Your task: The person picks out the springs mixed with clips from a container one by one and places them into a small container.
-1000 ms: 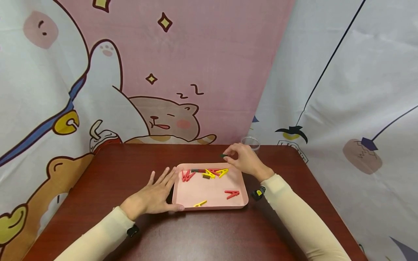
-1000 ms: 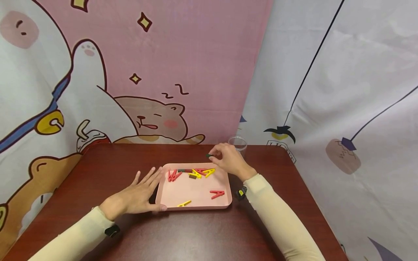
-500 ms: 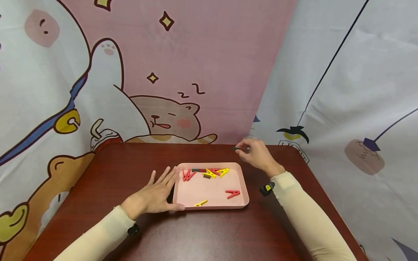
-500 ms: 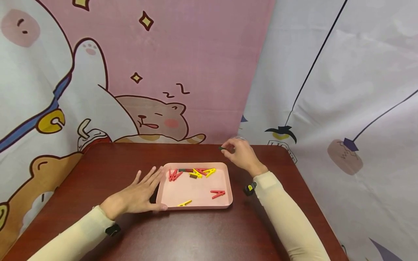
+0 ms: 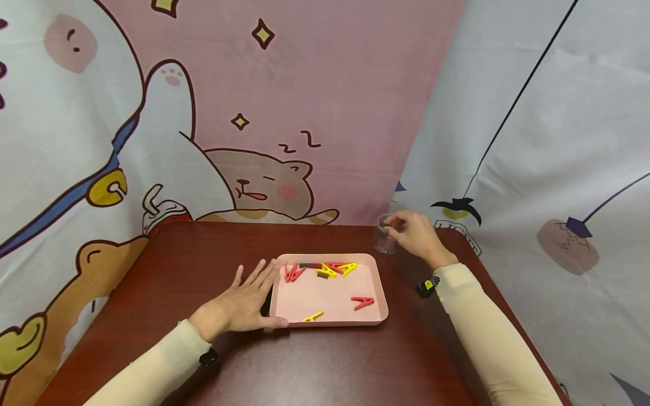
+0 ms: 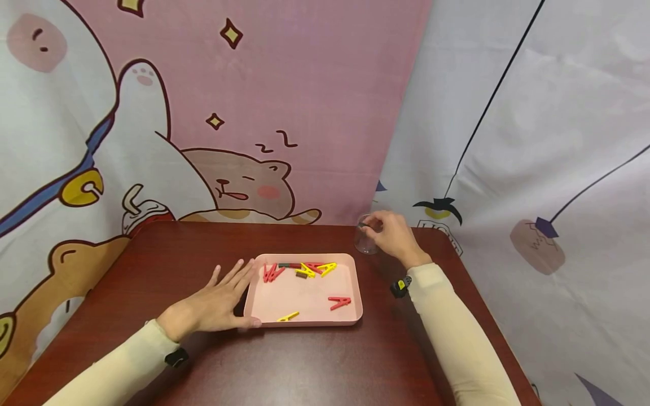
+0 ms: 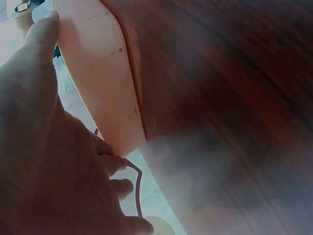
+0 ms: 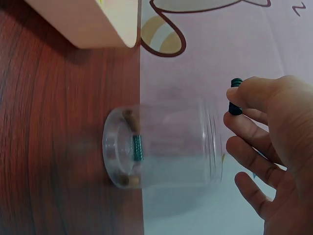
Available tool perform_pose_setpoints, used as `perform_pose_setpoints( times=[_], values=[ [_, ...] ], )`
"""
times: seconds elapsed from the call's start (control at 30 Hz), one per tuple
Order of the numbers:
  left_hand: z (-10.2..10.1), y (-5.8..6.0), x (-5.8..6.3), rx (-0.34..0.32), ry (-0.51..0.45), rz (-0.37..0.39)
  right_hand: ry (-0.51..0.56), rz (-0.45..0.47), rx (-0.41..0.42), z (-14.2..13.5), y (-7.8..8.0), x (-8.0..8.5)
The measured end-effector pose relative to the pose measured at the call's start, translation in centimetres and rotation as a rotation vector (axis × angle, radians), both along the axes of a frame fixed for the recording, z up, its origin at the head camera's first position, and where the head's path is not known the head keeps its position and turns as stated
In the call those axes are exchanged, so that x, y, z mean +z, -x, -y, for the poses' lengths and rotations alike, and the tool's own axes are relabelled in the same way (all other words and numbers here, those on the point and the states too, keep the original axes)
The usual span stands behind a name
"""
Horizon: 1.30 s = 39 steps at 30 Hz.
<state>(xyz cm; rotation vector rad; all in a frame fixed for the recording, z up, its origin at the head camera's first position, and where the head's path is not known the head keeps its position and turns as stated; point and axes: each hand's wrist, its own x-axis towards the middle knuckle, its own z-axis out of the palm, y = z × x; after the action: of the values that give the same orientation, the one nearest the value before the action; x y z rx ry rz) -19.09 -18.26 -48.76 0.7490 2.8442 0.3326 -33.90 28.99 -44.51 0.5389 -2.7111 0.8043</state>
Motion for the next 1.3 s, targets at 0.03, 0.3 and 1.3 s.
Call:
perform_pose_setpoints(
  times=[0.03, 0.3, 1.3],
  values=[
    [0.0, 0.0, 0.0, -0.002, -0.003, -0.001, -0.002, 0.002, -0.004, -0.2, 0.1, -0.1],
    [0.0, -0.1, 0.2, -0.006, 0.002, -0.003, -0.024, 0.018, -0.039, -1.3, 0.5, -0.2],
    [0.0, 0.0, 0.1, 0.003, -0.013, 0.004, -0.105, 0.024, -0.049, -1.6, 0.7, 0.2]
  ],
)
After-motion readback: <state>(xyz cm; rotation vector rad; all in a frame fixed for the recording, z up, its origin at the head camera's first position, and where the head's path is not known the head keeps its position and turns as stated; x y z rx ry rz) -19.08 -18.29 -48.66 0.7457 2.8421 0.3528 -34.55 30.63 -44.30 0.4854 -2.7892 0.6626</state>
